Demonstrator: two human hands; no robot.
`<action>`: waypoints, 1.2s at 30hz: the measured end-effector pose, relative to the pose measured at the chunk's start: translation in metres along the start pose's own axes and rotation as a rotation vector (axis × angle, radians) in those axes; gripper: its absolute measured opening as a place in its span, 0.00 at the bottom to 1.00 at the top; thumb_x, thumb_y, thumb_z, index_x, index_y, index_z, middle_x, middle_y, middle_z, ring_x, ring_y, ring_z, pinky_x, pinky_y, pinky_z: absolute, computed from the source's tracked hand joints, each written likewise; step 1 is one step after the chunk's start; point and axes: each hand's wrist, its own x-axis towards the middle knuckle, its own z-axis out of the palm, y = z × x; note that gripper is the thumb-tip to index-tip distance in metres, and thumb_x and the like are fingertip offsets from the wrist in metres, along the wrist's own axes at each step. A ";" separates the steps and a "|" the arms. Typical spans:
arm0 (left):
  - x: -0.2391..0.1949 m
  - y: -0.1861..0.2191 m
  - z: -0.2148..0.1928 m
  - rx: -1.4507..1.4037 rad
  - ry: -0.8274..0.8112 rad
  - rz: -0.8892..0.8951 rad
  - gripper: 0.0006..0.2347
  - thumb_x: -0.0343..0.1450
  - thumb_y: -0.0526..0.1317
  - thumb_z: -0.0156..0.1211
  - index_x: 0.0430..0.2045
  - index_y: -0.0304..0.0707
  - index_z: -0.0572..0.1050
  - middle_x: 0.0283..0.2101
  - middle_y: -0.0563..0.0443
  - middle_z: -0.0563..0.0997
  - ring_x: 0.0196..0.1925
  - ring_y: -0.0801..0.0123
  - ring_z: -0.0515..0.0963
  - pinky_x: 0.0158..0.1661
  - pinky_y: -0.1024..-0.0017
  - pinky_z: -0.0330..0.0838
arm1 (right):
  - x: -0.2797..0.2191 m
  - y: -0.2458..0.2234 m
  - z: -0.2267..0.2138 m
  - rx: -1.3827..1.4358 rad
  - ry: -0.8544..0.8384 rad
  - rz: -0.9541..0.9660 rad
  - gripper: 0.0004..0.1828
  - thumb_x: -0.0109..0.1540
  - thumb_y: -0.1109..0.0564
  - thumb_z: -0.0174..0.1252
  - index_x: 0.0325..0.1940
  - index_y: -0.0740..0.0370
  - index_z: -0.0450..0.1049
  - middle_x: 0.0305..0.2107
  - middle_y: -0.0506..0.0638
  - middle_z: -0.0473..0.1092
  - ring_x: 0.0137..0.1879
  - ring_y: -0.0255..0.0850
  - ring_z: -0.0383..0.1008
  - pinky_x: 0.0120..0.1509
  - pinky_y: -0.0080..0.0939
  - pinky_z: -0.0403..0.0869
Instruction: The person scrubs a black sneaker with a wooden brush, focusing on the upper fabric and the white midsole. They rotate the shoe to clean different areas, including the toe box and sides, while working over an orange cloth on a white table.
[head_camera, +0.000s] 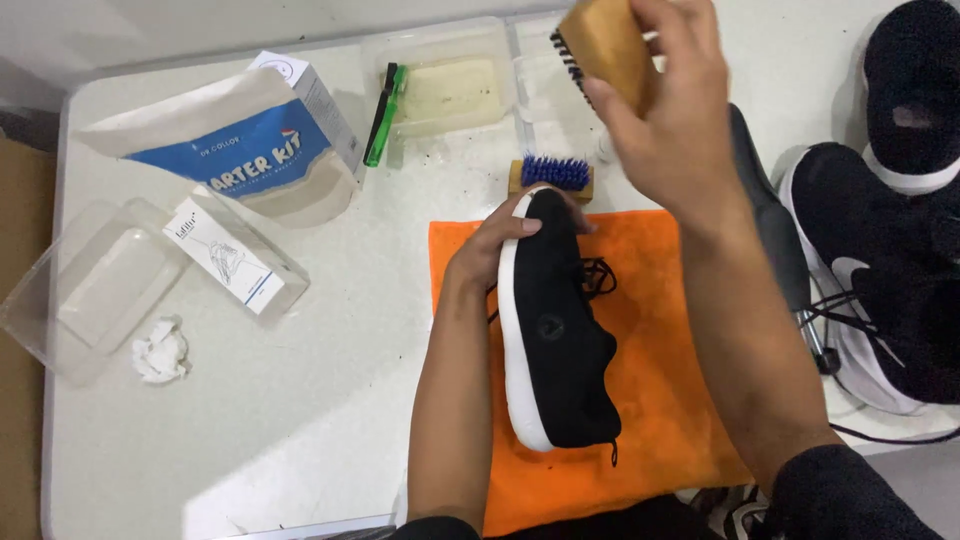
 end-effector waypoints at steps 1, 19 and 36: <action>-0.002 -0.003 -0.002 -0.003 0.001 -0.001 0.22 0.63 0.51 0.63 0.43 0.32 0.75 0.46 0.38 0.81 0.53 0.55 0.80 0.51 0.63 0.75 | -0.006 -0.006 -0.010 -0.001 -0.002 0.002 0.26 0.62 0.69 0.67 0.62 0.74 0.66 0.51 0.64 0.61 0.56 0.55 0.66 0.60 0.50 0.69; 0.003 -0.042 -0.017 -0.228 0.496 -0.129 0.20 0.70 0.49 0.50 0.51 0.34 0.73 0.48 0.44 0.78 0.52 0.60 0.77 0.53 0.64 0.70 | -0.056 -0.054 0.014 -0.041 -0.328 -0.082 0.21 0.64 0.45 0.60 0.52 0.61 0.71 0.56 0.59 0.63 0.60 0.57 0.64 0.59 0.59 0.65; 0.010 -0.037 -0.020 -0.199 0.130 -0.029 0.18 0.70 0.46 0.55 0.52 0.39 0.73 0.47 0.43 0.80 0.48 0.58 0.80 0.51 0.64 0.71 | -0.094 -0.034 0.011 0.214 -0.146 -0.262 0.36 0.48 0.50 0.77 0.53 0.65 0.69 0.55 0.61 0.63 0.65 0.62 0.71 0.59 0.57 0.78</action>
